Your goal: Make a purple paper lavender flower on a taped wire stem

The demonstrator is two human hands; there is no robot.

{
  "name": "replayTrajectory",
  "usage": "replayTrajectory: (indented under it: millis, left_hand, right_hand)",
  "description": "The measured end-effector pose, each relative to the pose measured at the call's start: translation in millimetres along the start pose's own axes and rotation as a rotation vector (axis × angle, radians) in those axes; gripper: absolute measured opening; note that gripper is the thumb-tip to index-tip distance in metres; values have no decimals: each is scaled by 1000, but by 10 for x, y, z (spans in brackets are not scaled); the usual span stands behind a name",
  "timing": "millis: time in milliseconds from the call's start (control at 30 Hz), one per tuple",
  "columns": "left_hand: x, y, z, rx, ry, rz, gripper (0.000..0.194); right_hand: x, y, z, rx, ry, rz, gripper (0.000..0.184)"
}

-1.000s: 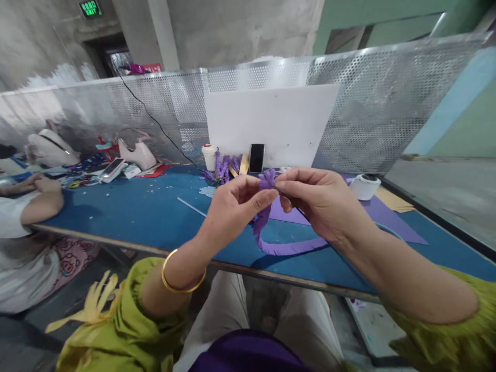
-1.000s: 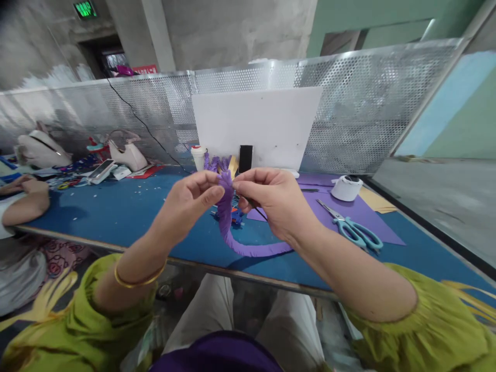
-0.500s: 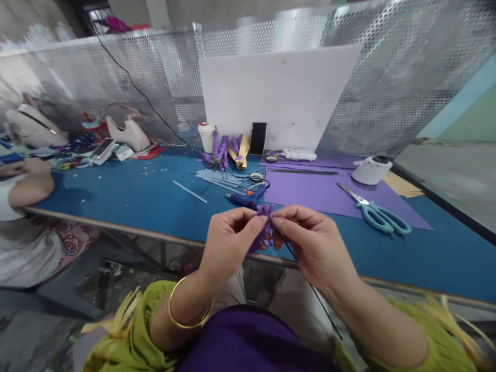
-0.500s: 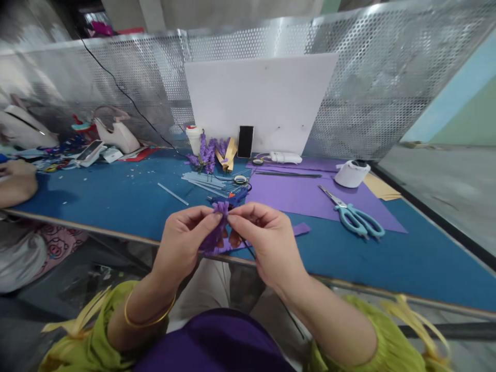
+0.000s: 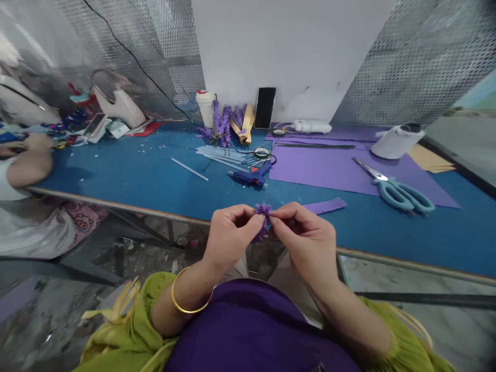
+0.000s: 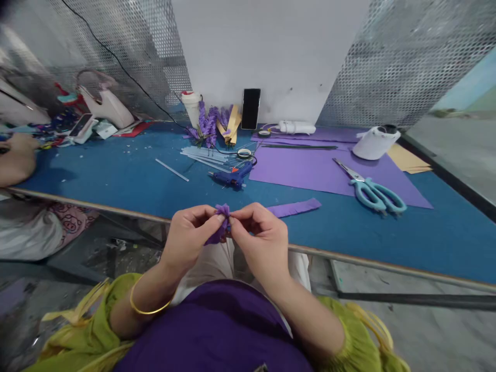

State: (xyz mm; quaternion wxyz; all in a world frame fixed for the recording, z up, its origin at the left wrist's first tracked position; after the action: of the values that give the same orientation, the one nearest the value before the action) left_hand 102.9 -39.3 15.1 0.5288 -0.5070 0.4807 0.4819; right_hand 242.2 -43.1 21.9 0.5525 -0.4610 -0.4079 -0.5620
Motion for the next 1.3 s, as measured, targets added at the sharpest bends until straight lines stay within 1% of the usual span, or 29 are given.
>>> replayTrajectory:
  millis: [133,233,300,400,567,633,700,767,833,900,967,1067,1167,1233,1300]
  left_hand:
    - [27,-22,15,-4,-8,0,19]
    - [36,-25,30,-4,-11,12,19]
    - [50,-23,40,2,3,14,20]
    - [63,-21,52,11,13,20,21]
    - [62,-45,73,27,-9,36,23]
    - [71,-43,85,12,-16,52,25]
    - [89,-33,99,-4,-14,68,26]
    - [106,-20,113,-6,-8,84,26]
    - [105,1,125,-8,-10,94,25]
    - [83,22,137,-6,-18,105,23]
    - [47,30,145,11,-23,124,21]
    - [-23,22,146,62,-48,184,20]
    - [-101,6,133,127,-128,281,21]
    - [-142,2,122,169,-188,349,22]
    - [-177,2,113,202,-242,406,24]
  right_hand:
    - [184,16,-65,-50,330,-371,9]
    - [286,-1,-104,-41,492,-558,12]
    - [329,-17,-122,-23,575,-652,15]
    - [336,-30,-128,-13,629,-735,16]
    - [284,-49,-155,-51,725,-867,16]
    - [258,-66,-166,-30,762,-910,17]
    - [241,-66,-165,0,770,-912,19]
    - [229,-42,-140,42,727,-859,21]
    - [218,-9,-105,110,650,-749,25]
    - [203,25,-70,182,558,-605,30]
    - [165,69,-31,224,437,-447,32]
    - [17,137,39,217,164,-171,24]
    - [-154,149,85,177,-121,109,11]
    - [-203,126,107,162,-247,212,11]
    - [-207,102,130,163,-330,253,16]
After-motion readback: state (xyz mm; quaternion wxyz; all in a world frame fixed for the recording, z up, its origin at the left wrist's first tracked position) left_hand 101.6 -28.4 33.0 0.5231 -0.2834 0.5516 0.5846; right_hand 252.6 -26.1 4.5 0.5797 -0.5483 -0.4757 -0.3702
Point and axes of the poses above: each hand's wrist, its own z-axis towards the middle knuckle, its own y-axis out of the back of the hand, x = y × z, the point moved 6 cm from there along z, towards the middle knuckle, and after that the axes turned 1 degree about -y, right-handed, at the moved point
